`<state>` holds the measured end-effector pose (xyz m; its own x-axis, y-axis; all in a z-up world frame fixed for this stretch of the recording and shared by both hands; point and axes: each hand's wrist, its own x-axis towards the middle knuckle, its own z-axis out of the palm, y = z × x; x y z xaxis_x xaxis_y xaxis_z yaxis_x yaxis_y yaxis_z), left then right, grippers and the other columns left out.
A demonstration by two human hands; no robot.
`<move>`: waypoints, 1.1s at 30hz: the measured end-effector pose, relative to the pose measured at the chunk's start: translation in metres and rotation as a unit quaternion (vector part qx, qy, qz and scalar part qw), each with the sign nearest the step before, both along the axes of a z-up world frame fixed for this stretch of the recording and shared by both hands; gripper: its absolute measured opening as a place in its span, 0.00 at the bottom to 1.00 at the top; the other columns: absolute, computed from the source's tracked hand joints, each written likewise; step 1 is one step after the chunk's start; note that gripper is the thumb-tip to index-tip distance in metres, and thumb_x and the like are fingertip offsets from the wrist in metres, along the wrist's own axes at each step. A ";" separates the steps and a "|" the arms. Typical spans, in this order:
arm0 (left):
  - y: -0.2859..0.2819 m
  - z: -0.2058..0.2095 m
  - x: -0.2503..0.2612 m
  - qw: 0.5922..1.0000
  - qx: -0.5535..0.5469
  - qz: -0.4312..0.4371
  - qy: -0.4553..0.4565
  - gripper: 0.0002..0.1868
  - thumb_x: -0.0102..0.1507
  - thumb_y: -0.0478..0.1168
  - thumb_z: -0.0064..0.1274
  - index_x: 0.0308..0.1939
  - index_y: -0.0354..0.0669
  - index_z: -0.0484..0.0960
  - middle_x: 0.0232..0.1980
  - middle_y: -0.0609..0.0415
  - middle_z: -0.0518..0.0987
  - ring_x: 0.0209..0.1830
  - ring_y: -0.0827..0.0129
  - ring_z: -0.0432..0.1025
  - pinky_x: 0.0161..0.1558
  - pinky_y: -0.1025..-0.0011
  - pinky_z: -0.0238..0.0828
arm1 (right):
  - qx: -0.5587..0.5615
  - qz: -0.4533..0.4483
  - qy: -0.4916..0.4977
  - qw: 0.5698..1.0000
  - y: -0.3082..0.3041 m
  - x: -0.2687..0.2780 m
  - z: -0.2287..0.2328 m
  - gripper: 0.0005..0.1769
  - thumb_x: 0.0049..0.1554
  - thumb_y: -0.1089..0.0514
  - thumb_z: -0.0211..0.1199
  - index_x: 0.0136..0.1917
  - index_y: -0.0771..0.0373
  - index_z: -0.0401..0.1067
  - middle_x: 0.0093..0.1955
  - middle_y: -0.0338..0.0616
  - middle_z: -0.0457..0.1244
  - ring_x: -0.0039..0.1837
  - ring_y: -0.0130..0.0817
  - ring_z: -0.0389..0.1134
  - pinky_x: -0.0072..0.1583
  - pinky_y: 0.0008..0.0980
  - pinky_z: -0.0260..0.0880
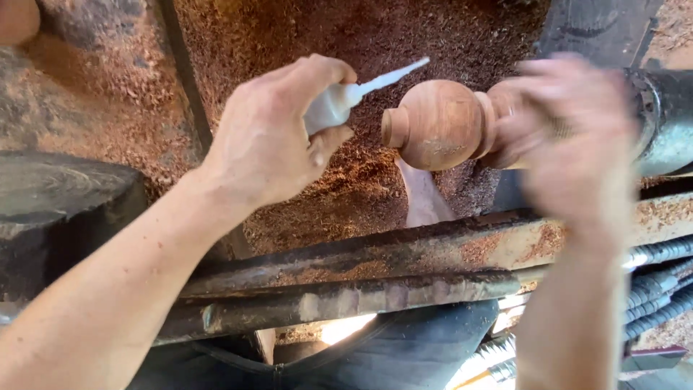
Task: Applying a liquid finish or glue to a turned wooden object on a lathe and smoothing it with fingers.
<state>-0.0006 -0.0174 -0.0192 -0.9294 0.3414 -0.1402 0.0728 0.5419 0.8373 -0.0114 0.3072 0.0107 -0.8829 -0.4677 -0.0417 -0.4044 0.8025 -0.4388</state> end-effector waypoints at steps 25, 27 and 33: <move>0.004 0.007 -0.002 0.998 -0.027 -0.021 -0.059 0.33 0.57 0.33 0.61 0.63 0.50 0.64 0.42 0.46 0.80 0.39 0.51 0.74 0.32 0.53 0.70 | 0.015 0.000 0.150 0.989 -0.026 0.057 -0.025 0.30 0.77 0.43 0.38 0.77 0.71 0.58 0.76 0.65 0.59 0.80 0.65 0.57 0.78 0.68 0.62; 0.005 0.007 -0.001 0.999 0.012 -0.010 -0.039 0.29 0.57 0.30 0.58 0.59 0.46 0.64 0.49 0.44 0.80 0.41 0.53 0.74 0.34 0.57 0.72 | 0.604 -0.025 -0.017 0.796 -0.036 0.089 -0.051 0.66 0.56 0.01 0.17 0.82 0.56 0.31 0.88 0.44 0.21 0.85 0.49 0.13 0.78 0.56 0.00; 0.005 0.004 -0.001 0.998 -0.032 -0.024 -0.038 0.27 0.58 0.33 0.63 0.58 0.48 0.69 0.43 0.44 0.81 0.38 0.51 0.75 0.35 0.54 0.70 | 0.193 -0.084 0.132 0.969 -0.045 0.086 -0.089 0.65 0.68 0.09 0.53 0.85 0.63 0.33 0.88 0.57 0.30 0.89 0.58 0.25 0.85 0.73 0.22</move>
